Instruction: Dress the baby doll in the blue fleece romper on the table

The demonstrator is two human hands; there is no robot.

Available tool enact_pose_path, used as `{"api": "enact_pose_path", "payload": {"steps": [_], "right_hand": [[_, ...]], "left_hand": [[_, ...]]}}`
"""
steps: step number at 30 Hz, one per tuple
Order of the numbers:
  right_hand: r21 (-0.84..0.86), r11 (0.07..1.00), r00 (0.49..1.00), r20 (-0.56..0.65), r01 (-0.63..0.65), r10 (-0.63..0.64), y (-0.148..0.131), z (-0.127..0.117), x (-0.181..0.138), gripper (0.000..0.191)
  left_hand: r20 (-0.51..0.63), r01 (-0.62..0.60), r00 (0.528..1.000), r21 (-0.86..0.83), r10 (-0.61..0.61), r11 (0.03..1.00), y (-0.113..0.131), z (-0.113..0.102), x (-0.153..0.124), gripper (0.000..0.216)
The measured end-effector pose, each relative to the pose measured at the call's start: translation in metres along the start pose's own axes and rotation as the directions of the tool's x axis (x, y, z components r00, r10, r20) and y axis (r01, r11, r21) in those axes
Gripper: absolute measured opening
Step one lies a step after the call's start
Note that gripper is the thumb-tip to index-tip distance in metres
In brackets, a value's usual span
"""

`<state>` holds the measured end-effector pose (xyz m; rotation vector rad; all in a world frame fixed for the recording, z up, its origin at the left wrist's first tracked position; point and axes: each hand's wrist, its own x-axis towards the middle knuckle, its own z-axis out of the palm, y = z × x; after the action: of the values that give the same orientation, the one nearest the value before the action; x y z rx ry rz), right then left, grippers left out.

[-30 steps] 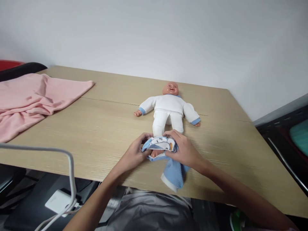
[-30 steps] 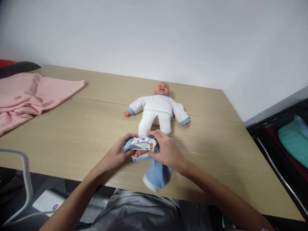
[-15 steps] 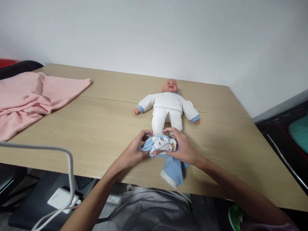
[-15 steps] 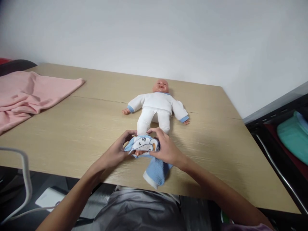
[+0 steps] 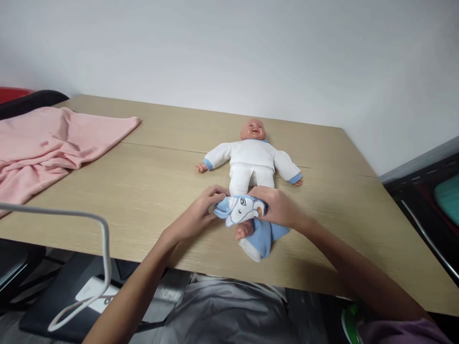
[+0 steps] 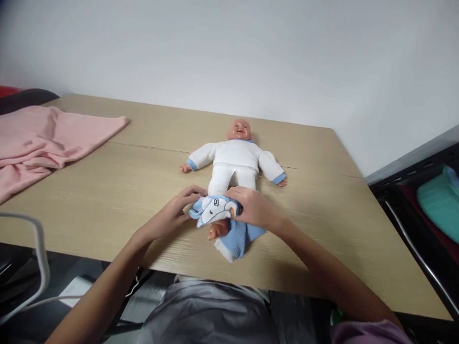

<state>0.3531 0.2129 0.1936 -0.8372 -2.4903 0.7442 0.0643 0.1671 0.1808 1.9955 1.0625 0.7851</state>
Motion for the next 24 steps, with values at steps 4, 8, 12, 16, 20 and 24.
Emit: {"api": "enact_pose_path", "payload": {"steps": [4, 8, 12, 16, 20, 24], "right_hand": [[0.080, 0.997, 0.997, 0.071, 0.010, -0.016, 0.004, -0.014, 0.010, 0.025], [0.149, 0.989, 0.997, 0.080, -0.025, 0.013, 0.005, -0.024, 0.014, 0.030], [0.140, 0.988, 0.998, 0.034, -0.062, 0.058, 0.010, -0.026, 0.006, 0.045], [0.295, 0.943, 0.978, -0.092, -0.153, 0.187, 0.027, -0.019, -0.011, 0.028], [0.654, 0.729, 0.935, -0.093, -0.202, 0.342, 0.051, -0.008, -0.027, 0.034], [0.745, 0.640, 0.924, -0.086, -0.189, 0.373, 0.064, -0.002, -0.034, 0.044]], "left_hand": [[0.074, 0.014, 0.997, -0.113, -0.006, 0.993, -0.006, -0.013, 0.017, 0.020], [0.131, 0.095, 0.989, -0.257, -0.063, 0.962, -0.013, -0.023, 0.028, 0.026], [0.051, 0.129, 0.992, -0.259, -0.119, 0.957, -0.028, -0.023, 0.027, 0.038], [-0.027, 0.205, 0.975, -0.253, -0.219, 0.946, -0.033, -0.015, 0.028, 0.051], [-0.078, 0.182, 0.977, -0.201, -0.201, 0.963, -0.028, -0.014, 0.039, 0.047], [-0.137, 0.134, 0.980, -0.076, -0.143, 0.988, -0.024, -0.026, 0.055, 0.040]]}}
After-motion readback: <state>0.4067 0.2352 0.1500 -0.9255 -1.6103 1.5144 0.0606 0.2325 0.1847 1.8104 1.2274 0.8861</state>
